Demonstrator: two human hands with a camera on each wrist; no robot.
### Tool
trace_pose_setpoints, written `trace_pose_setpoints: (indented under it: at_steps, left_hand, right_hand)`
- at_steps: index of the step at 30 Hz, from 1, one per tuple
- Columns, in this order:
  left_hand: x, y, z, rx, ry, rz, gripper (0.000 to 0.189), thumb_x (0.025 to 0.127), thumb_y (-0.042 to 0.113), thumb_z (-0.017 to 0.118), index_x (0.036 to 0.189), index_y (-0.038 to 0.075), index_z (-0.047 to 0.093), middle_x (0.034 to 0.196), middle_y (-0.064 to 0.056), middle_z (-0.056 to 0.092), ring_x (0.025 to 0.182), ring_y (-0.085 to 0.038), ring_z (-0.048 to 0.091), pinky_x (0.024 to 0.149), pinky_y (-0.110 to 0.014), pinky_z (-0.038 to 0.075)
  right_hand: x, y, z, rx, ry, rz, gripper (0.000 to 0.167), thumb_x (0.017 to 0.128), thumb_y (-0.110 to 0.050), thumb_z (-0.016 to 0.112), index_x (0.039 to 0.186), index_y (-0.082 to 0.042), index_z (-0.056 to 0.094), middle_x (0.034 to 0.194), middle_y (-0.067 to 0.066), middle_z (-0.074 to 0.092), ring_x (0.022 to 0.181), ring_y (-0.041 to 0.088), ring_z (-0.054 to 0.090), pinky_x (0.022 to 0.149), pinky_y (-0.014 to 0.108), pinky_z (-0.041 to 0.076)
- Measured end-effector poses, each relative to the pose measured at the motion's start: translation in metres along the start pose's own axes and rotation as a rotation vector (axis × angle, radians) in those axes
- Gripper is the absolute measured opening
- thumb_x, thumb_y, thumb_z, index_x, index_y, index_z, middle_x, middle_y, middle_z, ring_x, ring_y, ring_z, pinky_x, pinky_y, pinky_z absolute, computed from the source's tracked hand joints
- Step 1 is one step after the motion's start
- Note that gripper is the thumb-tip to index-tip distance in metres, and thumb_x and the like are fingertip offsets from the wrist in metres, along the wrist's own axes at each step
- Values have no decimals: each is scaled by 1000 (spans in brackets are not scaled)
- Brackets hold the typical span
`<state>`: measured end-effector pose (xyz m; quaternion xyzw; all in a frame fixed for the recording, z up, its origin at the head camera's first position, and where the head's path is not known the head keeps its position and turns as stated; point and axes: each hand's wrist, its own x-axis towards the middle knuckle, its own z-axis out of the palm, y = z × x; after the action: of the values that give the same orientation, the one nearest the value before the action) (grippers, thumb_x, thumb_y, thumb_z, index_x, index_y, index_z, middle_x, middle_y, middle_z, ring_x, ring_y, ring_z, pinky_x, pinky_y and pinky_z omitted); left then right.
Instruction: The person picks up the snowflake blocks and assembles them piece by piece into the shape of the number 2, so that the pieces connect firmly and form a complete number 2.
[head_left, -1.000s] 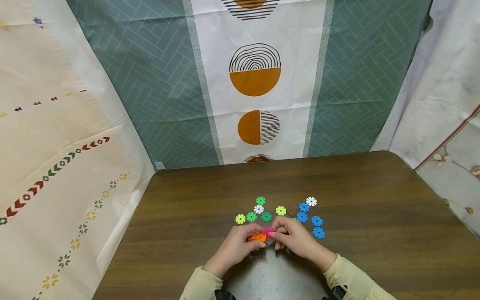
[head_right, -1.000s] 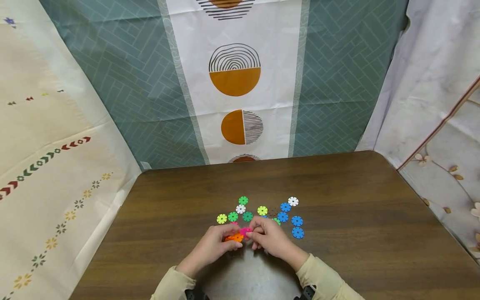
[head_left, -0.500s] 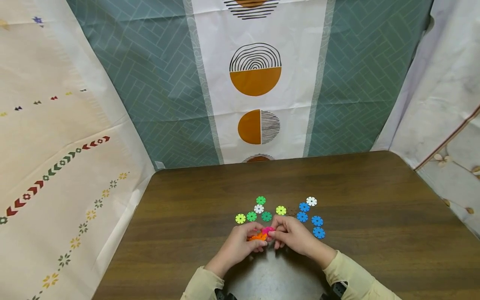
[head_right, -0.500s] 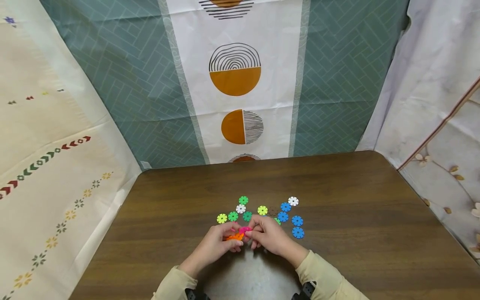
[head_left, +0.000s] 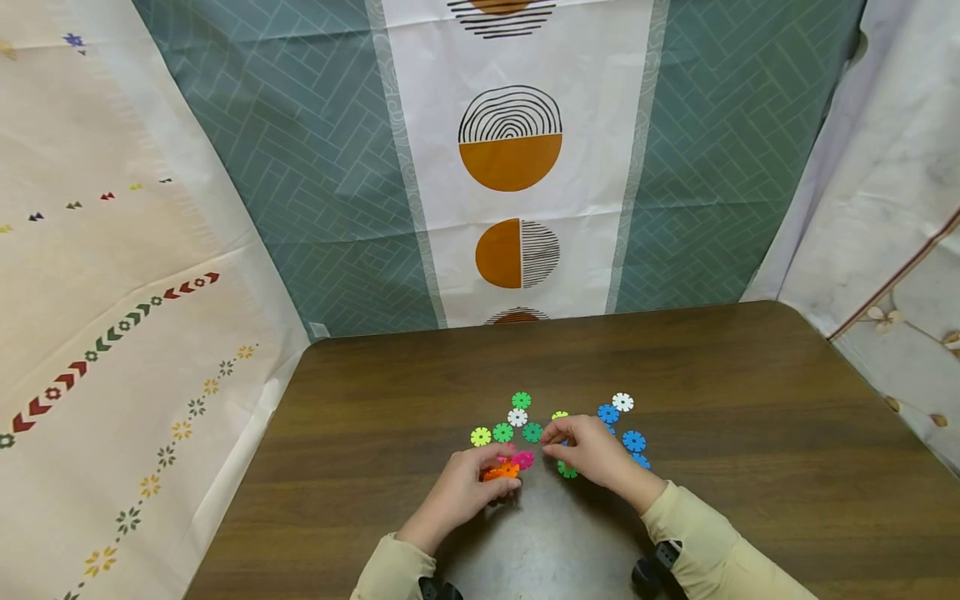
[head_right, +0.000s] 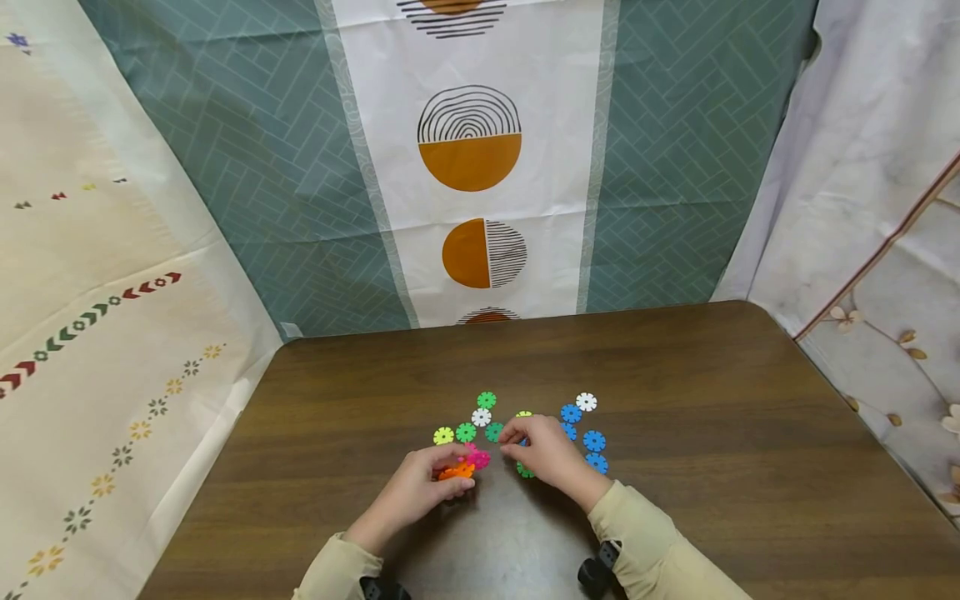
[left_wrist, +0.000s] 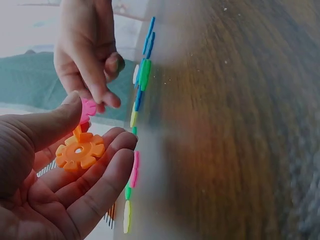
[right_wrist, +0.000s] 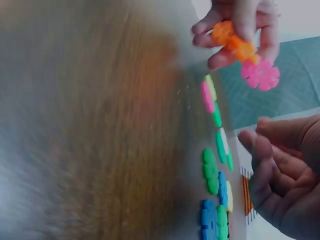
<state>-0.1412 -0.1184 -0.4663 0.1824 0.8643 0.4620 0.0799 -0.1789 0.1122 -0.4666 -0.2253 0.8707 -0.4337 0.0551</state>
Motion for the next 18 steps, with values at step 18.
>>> trace_pose_setpoints:
  at_steps: [18]
  left_hand:
    - [0,-1,4,56,18,15,34,83,24,80,113,12,68,104,4,69,89,-13,61,79,-29,52]
  right_hand:
    - [33,2,24,-506,114,-15,21,77,-18,84,95,-13,75,84,2,61,75,21,60,69,39,53]
